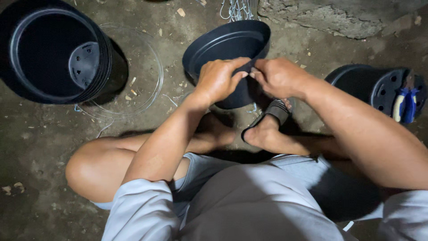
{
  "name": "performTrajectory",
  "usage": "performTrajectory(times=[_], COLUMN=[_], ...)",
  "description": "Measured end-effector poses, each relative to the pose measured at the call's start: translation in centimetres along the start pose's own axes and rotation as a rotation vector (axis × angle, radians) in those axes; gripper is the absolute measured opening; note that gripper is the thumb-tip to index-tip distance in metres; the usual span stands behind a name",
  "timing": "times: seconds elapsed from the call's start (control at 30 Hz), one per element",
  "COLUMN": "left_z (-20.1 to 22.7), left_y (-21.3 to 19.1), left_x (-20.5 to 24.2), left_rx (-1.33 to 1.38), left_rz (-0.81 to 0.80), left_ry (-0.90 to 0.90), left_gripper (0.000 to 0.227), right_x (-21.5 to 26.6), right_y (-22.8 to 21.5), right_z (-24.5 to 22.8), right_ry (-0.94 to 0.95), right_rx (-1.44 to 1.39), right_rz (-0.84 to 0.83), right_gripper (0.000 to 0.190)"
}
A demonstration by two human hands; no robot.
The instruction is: The person sits on the floor and repeatedly attaches metal hooks to the rims of black plastic pots. They pick up a pot, insert a hook into a hole on the rim, and then place the pot back onto a stack. The process is repeated for multiple pots.
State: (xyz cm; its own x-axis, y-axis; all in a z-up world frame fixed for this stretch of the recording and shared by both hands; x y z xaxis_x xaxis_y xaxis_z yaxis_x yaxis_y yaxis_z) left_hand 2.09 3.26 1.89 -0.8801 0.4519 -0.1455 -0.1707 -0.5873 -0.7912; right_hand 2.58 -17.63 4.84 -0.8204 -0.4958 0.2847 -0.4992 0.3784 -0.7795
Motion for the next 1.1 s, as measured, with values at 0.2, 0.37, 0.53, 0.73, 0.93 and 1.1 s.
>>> performTrajectory(times=[0.2, 0.37, 0.53, 0.73, 0.93, 1.1], left_z=[1.4, 1.6, 1.9, -1.1, 0.9, 5.0], left_y=[0.8, 1.3, 1.6, -0.2, 2.5, 5.1], left_x=[-0.2, -0.4, -0.3, -1.0, -0.8, 0.6], left_rx=[0.008, 0.036, -0.014, 0.066, 0.053, -0.027], left_rz=[-0.045, -0.049, -0.055, 0.157, 0.146, -0.014], left_ry=[0.044, 0.058, 0.050, -0.146, -0.225, -0.128], left_gripper=[0.033, 0.032, 0.034, 0.036, 0.028, 0.021], right_x=[1.4, 2.8, 4.2, 7.3, 6.2, 3.5], right_y=[1.2, 3.8, 4.6, 2.0, 5.2, 9.0], right_z=[3.9, 3.8, 1.5, 3.8, 5.9, 6.1], right_ry=[0.319, 0.050, 0.125, 0.422, 0.485, 0.486], right_rx=[-0.492, -0.591, 0.487, -1.147, -1.081, -1.235], right_rz=[-0.200, 0.099, 0.124, 0.055, 0.367, 0.639], right_gripper=[0.030, 0.024, 0.025, 0.028, 0.032, 0.037])
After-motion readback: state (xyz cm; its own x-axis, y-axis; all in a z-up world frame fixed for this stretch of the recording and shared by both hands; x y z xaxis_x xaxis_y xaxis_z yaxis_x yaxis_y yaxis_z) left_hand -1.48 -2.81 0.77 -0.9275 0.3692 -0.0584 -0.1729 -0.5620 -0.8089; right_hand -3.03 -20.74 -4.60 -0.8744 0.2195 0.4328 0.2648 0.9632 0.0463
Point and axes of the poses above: each hand's wrist, its own x-axis away from the middle knuckle, its own y-axis out of the palm, z = x × y, the point moved 1 cm from there along -x, towards the middle knuckle, and after that the axes turned 8 degrees about -x, right-handed, at the moved point
